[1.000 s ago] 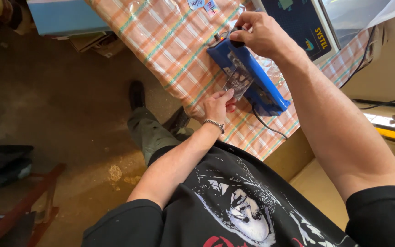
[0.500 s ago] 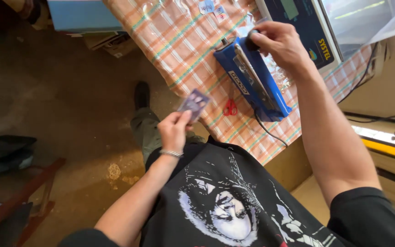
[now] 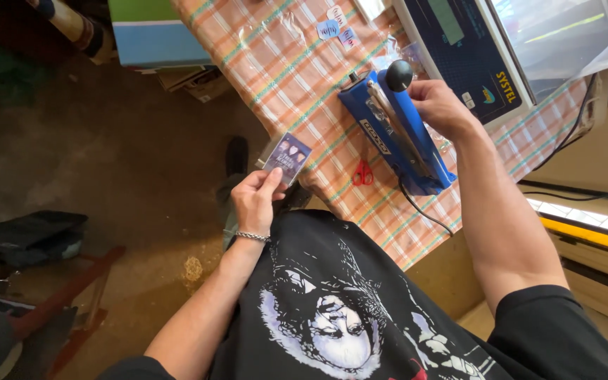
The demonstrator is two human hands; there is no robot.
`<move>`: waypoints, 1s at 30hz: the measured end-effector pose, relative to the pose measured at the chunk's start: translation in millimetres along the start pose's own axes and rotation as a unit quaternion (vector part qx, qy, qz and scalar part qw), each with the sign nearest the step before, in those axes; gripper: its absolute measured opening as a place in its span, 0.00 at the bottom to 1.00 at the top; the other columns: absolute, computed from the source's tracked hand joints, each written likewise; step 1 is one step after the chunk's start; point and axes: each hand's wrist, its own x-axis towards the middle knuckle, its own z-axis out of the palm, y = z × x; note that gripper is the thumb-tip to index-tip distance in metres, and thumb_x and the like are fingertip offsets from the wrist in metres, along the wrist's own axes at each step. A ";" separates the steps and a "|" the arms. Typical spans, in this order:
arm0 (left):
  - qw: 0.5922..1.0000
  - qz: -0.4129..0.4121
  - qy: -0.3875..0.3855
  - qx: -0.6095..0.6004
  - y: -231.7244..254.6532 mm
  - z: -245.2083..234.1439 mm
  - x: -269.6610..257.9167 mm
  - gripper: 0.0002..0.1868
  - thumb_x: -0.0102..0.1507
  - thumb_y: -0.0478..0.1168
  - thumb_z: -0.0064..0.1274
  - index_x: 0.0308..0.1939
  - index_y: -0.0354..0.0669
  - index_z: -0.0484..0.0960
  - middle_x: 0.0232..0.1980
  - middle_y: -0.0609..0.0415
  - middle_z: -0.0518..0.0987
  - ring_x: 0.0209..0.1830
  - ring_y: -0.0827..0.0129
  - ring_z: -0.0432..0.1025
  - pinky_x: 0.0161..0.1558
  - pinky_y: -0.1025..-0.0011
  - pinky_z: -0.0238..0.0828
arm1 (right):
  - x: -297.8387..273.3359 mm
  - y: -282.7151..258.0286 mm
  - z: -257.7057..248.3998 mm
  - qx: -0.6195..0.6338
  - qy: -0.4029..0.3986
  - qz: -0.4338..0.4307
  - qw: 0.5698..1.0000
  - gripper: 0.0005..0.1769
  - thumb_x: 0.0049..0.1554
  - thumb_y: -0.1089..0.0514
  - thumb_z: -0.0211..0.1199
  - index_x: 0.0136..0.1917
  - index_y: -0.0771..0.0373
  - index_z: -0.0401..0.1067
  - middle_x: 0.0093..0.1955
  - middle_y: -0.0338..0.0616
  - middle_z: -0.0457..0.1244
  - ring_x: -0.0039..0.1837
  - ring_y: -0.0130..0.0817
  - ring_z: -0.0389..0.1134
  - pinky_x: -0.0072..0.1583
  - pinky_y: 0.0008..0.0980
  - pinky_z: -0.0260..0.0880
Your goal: Packaging small cards into plastic bags and sealing them with a heat sealer
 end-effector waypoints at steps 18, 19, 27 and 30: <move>0.830 0.210 -0.372 0.359 86.6 44.3 1.6 0.07 0.56 0.44 0.65 0.36 0.50 0.88 0.33 0.51 0.86 0.37 0.57 0.82 0.41 0.61 0.78 | -126.7 -58.7 27.1 0.031 -0.087 -0.190 0.977 0.34 0.52 0.62 0.72 0.70 0.67 0.69 0.58 0.57 0.70 0.58 0.50 0.73 0.60 0.52 0.74; 0.829 0.210 -0.373 0.360 95.2 49.0 -0.6 0.07 0.56 0.44 0.65 0.36 0.50 0.88 0.33 0.51 0.86 0.37 0.57 0.82 0.41 0.61 0.78 | -126.2 -50.9 36.4 0.033 -0.085 -0.190 0.978 0.34 0.52 0.62 0.72 0.70 0.67 0.69 0.58 0.57 0.70 0.58 0.50 0.73 0.60 0.52 0.74; 0.918 0.157 -0.311 0.192 66.6 67.2 2.7 0.26 0.56 0.48 0.71 0.53 0.42 0.81 0.45 0.52 0.86 0.44 0.68 0.81 0.47 0.69 0.80 | -116.6 5.2 76.4 0.185 -0.011 -0.083 0.979 0.15 0.50 0.68 0.76 0.52 0.66 0.79 0.39 0.43 0.70 0.42 0.25 0.73 0.47 0.26 0.77; 0.921 0.091 -0.314 0.210 63.1 63.4 -20.6 0.19 0.56 0.50 0.70 0.45 0.43 0.86 0.36 0.53 0.85 0.38 0.71 0.79 0.41 0.72 0.79 | -114.6 17.3 82.9 0.269 0.021 -0.049 0.962 0.17 0.51 0.71 0.74 0.53 0.69 0.76 0.39 0.45 0.71 0.40 0.23 0.72 0.45 0.23 0.77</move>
